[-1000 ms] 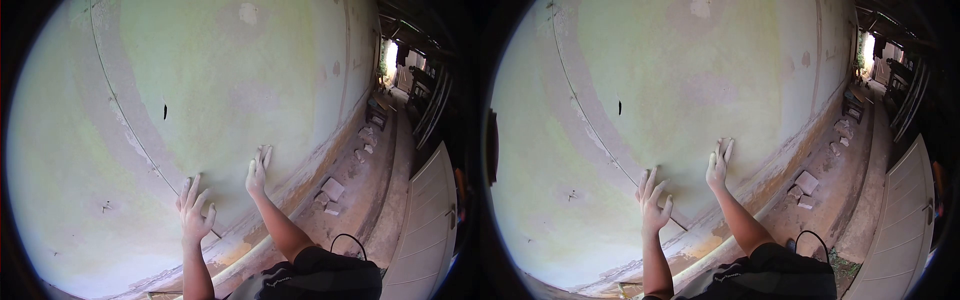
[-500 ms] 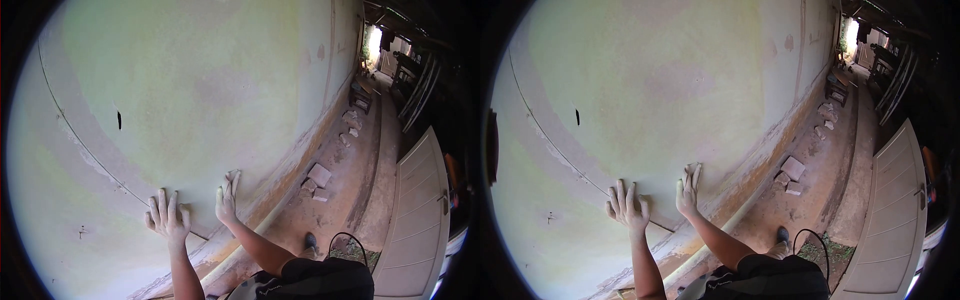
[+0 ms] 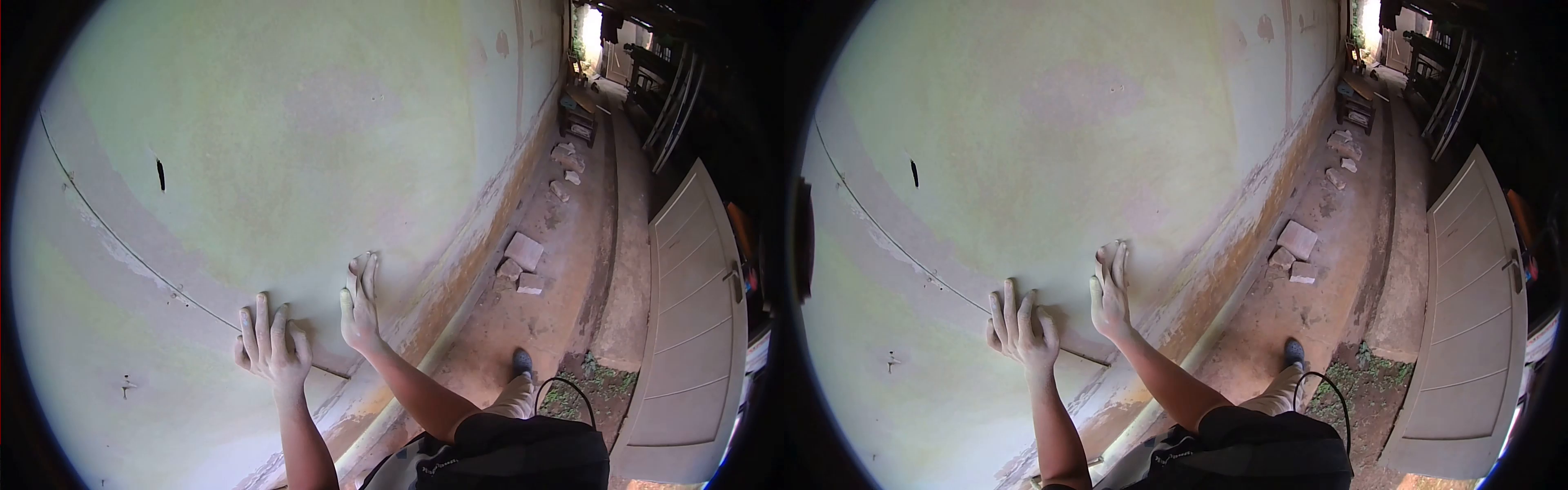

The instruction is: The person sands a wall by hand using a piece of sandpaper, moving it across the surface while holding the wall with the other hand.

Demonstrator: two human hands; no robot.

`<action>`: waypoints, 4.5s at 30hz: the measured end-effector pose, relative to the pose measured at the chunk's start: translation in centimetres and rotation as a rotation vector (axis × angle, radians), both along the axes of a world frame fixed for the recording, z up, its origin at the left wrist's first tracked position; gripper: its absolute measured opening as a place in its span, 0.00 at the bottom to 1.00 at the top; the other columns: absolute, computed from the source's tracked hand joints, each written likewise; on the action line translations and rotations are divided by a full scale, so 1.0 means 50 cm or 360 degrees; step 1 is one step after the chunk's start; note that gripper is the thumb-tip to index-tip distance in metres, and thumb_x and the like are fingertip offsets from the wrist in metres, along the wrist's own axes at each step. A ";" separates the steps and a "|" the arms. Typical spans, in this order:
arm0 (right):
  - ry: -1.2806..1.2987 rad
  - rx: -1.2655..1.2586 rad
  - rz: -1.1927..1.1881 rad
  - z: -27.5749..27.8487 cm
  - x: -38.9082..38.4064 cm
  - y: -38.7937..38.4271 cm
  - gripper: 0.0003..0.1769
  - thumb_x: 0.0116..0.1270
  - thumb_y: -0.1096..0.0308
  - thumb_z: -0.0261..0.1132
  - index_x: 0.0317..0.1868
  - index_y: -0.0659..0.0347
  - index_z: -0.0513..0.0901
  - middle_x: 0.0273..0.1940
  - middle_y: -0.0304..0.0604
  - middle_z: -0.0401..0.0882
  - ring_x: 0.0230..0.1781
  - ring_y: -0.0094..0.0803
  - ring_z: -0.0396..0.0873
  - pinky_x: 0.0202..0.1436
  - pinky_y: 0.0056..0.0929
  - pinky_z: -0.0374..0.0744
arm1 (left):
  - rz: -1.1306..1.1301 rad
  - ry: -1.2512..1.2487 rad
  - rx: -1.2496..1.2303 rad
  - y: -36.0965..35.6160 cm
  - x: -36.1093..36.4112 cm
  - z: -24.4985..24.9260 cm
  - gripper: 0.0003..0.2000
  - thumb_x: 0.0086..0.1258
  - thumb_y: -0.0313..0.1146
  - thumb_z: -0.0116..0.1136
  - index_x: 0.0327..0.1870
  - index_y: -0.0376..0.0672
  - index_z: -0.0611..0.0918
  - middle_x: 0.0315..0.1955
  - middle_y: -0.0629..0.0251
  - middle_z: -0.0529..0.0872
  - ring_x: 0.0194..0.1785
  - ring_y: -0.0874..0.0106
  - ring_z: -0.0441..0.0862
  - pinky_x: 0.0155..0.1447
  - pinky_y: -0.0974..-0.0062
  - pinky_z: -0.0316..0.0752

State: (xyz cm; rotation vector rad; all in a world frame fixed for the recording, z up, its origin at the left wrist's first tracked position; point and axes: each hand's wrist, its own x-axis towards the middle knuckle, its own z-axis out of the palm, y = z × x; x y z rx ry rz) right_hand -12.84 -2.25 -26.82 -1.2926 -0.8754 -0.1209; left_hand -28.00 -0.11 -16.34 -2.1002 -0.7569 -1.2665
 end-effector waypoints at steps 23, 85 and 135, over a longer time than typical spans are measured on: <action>0.0144 -0.0035 -0.0622 -0.054 0.353 0.013 0.26 0.85 0.68 0.52 0.77 0.73 0.72 0.82 0.68 0.59 0.86 0.64 0.51 0.89 0.56 0.49 | 0.0242 -0.0113 0.0117 0.023 0.046 -0.004 0.22 0.75 0.43 0.59 0.68 0.49 0.82 0.79 0.56 0.76 0.85 0.56 0.66 0.84 0.53 0.44; 0.0134 -0.0183 -0.0626 -0.062 0.386 -0.021 0.22 0.74 0.81 0.57 0.66 0.76 0.82 0.69 0.69 0.78 0.74 0.58 0.76 0.78 0.43 0.75 | 0.0078 0.0588 0.0087 0.004 0.128 0.037 0.23 0.70 0.40 0.62 0.67 0.65 0.85 0.76 0.85 0.79 0.77 0.80 0.75 0.72 0.69 0.61; -0.0012 -0.0917 -0.0740 -0.121 0.385 -0.015 0.13 0.63 0.78 0.65 0.47 0.70 0.87 0.37 0.63 0.87 0.40 0.65 0.85 0.45 0.55 0.83 | -0.0004 0.0503 0.0103 0.006 0.134 0.009 0.22 0.67 0.34 0.62 0.64 0.58 0.86 0.74 0.76 0.82 0.77 0.69 0.76 0.70 0.65 0.64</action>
